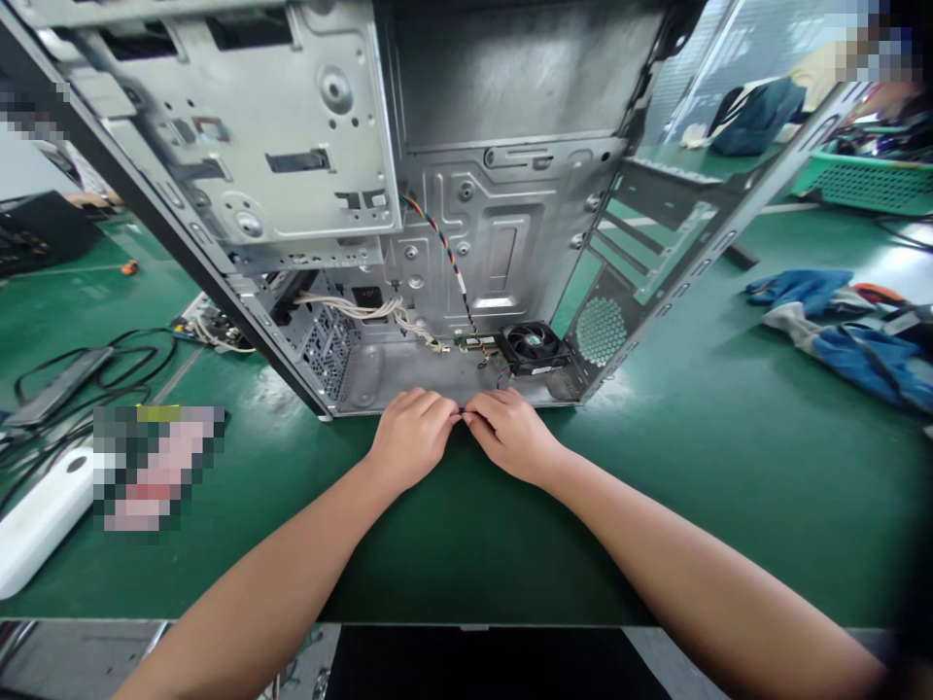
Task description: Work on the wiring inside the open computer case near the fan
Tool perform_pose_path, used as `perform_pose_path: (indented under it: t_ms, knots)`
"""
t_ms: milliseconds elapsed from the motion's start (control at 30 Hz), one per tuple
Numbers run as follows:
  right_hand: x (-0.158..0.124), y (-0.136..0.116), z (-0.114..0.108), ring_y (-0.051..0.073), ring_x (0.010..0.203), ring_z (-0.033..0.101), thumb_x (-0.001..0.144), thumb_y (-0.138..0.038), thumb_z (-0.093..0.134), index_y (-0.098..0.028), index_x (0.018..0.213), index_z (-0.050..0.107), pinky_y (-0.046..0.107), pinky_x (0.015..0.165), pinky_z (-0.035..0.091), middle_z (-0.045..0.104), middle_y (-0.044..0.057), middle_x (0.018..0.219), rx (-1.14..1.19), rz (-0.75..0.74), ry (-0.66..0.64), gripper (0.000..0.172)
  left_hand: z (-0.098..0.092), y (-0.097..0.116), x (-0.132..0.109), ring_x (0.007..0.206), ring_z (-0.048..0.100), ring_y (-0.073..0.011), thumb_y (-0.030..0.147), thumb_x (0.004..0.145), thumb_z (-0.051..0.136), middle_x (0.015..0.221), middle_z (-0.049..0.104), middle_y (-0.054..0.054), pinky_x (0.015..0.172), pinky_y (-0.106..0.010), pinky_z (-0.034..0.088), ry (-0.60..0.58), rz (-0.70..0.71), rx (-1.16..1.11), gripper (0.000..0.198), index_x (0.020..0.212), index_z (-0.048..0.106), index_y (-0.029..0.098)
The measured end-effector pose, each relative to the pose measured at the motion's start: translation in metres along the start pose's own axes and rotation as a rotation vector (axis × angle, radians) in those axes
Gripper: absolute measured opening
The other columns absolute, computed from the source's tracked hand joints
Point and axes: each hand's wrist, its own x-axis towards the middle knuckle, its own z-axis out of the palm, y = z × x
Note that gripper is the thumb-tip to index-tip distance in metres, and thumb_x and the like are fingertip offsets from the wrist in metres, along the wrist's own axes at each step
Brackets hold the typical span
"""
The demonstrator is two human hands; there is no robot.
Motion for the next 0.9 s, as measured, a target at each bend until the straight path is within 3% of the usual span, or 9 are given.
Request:
perform_pose_path:
  t_ms: [367, 667, 900]
  knots:
    - [0.0001, 0.0019, 0.0008, 0.017, 0.073, 0.057, 0.094, -0.023, 0.043, -0.019, 0.082, 0.056, 0.03, 0.071, 0.032, 0.062, 0.003, 0.074, 0.005, -0.011, 0.029, 0.018, 0.0009, -0.0011, 0.0006, 0.077, 0.054, -0.0178, 0.026, 0.098, 0.042, 0.079, 0.063, -0.003, 0.074, -0.032, 0.041, -0.04, -0.032, -0.07, 0.022, 0.089, 0.06, 0.019]
    - [0.0007, 0.0023, -0.001, 0.018, 0.075, 0.056, 0.095, -0.024, 0.042, -0.02, 0.083, 0.057, 0.031, 0.073, 0.034, 0.062, 0.003, 0.076, 0.002, 0.005, 0.067, 0.019, 0.0006, -0.0012, 0.0, 0.076, 0.051, -0.0181, 0.025, 0.098, 0.04, 0.079, 0.061, -0.004, 0.073, -0.032, 0.041, 0.05, -0.067, -0.087, 0.022, 0.09, 0.06, 0.018]
    - [0.0004, 0.0024, -0.0001, 0.018, 0.075, 0.056, 0.096, -0.023, 0.039, -0.02, 0.082, 0.057, 0.031, 0.073, 0.034, 0.061, 0.003, 0.074, 0.008, -0.001, 0.051, 0.023, -0.0001, -0.0014, -0.0002, 0.079, 0.054, -0.0193, 0.027, 0.098, 0.043, 0.078, 0.062, -0.004, 0.074, -0.034, 0.039, 0.039, -0.029, -0.052, 0.022, 0.087, 0.06, 0.019]
